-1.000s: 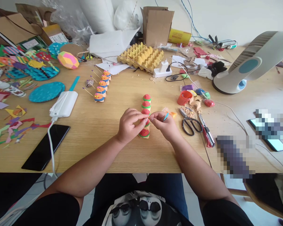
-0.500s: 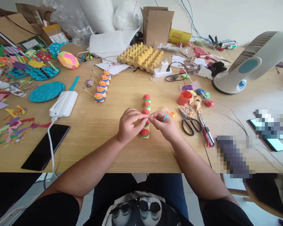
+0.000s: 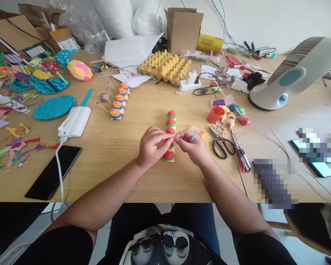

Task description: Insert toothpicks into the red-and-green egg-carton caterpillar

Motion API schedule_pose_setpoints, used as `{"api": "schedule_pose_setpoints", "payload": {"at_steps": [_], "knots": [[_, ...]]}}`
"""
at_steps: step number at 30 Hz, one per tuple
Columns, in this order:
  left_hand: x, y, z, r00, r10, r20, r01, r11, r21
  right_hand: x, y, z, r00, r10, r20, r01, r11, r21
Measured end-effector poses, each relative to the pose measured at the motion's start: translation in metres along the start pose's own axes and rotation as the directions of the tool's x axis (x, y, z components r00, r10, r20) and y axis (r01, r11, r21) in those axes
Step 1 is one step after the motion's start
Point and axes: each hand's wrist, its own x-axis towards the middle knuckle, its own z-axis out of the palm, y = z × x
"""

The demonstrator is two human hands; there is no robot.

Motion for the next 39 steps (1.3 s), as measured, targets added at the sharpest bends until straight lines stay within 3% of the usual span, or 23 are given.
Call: {"api": "schedule_pose_setpoints", "payload": {"at_steps": [19, 39], "knots": [[0.0003, 0.0011, -0.0001, 0.998, -0.057, 0.029, 0.058, 0.998, -0.033, 0.0015, 0.0019, -0.0004, 0.999, 0.052, -0.001, -0.052, 0.999, 0.004], [-0.0003, -0.0007, 0.0006, 1.0, -0.009, 0.029, 0.009, 1.0, -0.018, 0.0002, 0.001, 0.0006, 1.0, -0.004, 0.003, 0.005, 1.0, -0.024]]}}
